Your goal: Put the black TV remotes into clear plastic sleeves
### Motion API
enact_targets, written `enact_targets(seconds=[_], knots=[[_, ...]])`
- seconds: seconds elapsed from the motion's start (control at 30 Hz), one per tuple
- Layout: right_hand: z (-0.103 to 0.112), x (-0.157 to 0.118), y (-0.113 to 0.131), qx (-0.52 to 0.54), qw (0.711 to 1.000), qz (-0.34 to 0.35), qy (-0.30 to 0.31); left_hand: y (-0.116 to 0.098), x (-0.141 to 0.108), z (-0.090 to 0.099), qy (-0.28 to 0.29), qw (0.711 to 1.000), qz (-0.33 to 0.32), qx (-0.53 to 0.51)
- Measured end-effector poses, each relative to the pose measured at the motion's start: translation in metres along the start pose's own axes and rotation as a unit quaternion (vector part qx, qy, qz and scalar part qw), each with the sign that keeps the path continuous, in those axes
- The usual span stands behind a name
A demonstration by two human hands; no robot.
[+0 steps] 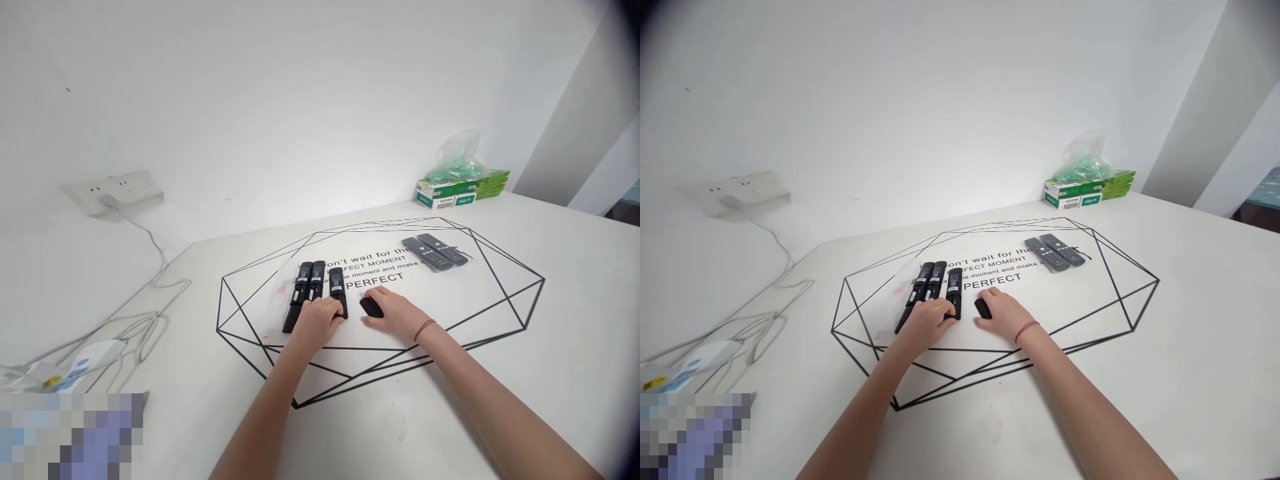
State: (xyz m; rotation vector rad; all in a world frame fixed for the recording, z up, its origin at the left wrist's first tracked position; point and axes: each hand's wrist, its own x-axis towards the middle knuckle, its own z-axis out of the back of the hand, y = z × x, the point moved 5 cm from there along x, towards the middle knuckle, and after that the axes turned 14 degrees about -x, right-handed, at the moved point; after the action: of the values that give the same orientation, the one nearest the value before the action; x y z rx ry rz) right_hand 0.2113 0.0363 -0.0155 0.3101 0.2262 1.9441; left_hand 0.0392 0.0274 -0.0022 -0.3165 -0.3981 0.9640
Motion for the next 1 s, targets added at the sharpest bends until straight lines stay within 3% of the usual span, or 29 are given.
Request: enact_targets(seconds=[0.2, 0.37, 0.63, 0.9, 1.0], knots=[[0.001, -0.001, 0.012, 0.003, 0.998, 0.056, 0.011, 0.016, 0.008, -0.002, -0.064, 0.993, 0.043, 0.092], [-0.001, -0.004, 0.027, -0.019, 0.996, 0.092, 0.005, 0.02, 0.009, 0.0, -0.089, 0.992, 0.052, 0.076], [-0.019, -0.006, 0.065, -0.026, 0.987, 0.152, -0.052, 0.042, -0.006, 0.037, -0.203, 0.976, 0.072, 0.043], [-0.033, 0.008, 0.073, -0.064, 0.986, 0.129, -0.087, 0.04, -0.006, 0.037, -0.2, 0.977, 0.065, 0.043], [-0.028, 0.015, 0.063, -0.069, 0.986, 0.123, -0.092, 0.039, -0.005, 0.035, -0.198, 0.978, 0.049, 0.035]])
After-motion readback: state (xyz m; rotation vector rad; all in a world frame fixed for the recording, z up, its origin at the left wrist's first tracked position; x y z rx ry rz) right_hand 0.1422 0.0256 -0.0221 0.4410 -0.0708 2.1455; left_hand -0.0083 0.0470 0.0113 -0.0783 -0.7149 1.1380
